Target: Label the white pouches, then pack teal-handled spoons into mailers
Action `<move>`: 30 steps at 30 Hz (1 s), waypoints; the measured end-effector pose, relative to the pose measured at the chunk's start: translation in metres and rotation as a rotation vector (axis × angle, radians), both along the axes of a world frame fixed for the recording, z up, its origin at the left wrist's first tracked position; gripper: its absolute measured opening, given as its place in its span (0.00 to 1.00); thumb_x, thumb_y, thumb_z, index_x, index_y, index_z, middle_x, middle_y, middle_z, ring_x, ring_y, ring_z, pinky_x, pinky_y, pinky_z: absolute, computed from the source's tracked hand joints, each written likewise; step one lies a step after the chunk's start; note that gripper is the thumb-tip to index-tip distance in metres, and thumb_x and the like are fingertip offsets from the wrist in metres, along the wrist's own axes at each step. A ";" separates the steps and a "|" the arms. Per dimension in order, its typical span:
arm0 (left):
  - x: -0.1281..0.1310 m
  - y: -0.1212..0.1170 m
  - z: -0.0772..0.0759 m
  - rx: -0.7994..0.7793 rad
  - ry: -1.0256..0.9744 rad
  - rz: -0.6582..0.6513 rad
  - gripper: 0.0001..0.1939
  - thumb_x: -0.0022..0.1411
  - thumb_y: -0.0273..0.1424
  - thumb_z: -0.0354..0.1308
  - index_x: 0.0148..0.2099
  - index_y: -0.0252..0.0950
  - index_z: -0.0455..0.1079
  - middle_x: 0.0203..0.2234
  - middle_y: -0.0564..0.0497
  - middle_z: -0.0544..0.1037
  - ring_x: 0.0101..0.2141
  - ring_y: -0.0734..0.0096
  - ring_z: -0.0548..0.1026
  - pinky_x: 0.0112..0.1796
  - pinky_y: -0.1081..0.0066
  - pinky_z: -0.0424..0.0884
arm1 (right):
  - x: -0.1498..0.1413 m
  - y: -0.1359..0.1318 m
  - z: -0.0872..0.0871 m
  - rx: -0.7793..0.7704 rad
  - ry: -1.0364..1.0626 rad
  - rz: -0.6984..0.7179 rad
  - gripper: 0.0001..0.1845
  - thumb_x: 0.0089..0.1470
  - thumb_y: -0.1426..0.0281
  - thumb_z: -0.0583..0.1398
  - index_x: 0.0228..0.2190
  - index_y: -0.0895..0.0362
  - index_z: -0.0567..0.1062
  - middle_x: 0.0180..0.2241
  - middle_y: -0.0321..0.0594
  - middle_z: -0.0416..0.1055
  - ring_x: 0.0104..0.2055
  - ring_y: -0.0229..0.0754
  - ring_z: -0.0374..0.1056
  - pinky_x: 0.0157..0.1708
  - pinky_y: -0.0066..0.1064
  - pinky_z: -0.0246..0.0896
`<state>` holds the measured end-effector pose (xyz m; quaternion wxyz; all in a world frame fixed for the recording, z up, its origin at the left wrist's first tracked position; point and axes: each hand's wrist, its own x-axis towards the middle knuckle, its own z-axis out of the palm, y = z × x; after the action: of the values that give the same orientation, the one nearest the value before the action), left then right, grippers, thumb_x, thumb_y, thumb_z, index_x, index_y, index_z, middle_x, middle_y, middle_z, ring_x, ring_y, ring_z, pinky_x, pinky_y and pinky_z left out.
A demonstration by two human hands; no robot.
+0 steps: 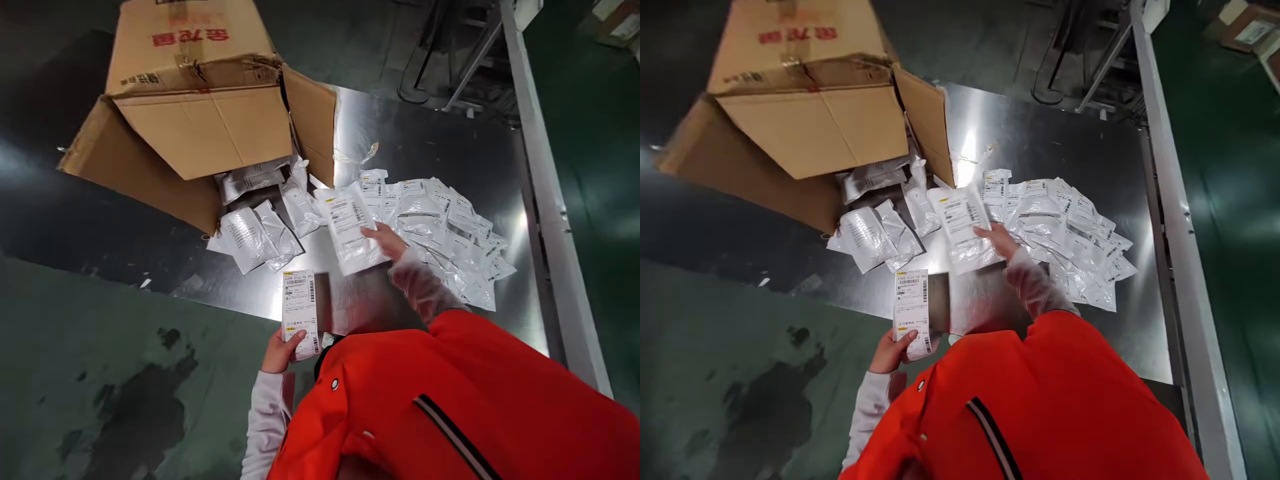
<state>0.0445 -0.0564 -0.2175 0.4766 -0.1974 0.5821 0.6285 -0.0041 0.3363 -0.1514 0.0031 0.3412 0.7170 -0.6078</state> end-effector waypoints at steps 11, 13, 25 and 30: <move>-0.017 0.029 -0.001 0.122 -0.034 0.020 0.34 0.32 0.48 0.81 0.39 0.33 0.80 0.34 0.41 0.86 0.36 0.51 0.84 0.39 0.60 0.80 | -0.018 0.070 -0.016 0.948 -0.156 0.201 0.18 0.55 0.68 0.65 0.47 0.60 0.79 0.51 0.59 0.76 0.59 0.61 0.68 0.63 0.59 0.60; -0.016 0.027 0.000 0.116 -0.052 0.030 0.34 0.31 0.48 0.82 0.38 0.32 0.81 0.34 0.40 0.86 0.36 0.51 0.84 0.38 0.60 0.79 | -0.066 0.004 -0.064 0.951 -0.083 0.724 0.20 0.59 0.75 0.58 0.52 0.61 0.79 0.57 0.57 0.74 0.65 0.58 0.64 0.69 0.56 0.52; 0.032 -0.026 -0.011 -0.052 -0.139 0.228 0.36 0.28 0.52 0.81 0.34 0.31 0.79 0.22 0.48 0.82 0.20 0.68 0.75 0.21 0.72 0.67 | -0.139 -0.085 -0.124 0.020 -0.019 0.112 0.22 0.55 0.68 0.61 0.52 0.58 0.77 0.61 0.48 0.72 0.67 0.53 0.64 0.68 0.50 0.59; 0.011 -0.011 -0.003 -0.006 -0.086 0.218 0.35 0.24 0.50 0.82 0.32 0.32 0.78 0.25 0.46 0.84 0.26 0.62 0.80 0.26 0.70 0.73 | 0.004 -0.140 -0.094 -0.319 -0.200 0.054 0.22 0.59 0.55 0.62 0.48 0.57 0.74 0.40 0.47 0.79 0.46 0.50 0.78 0.48 0.44 0.78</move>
<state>0.0551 -0.0677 -0.2201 0.4294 -0.2879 0.5382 0.6656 -0.0001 0.1963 -0.2457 0.1450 0.3755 0.6165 -0.6767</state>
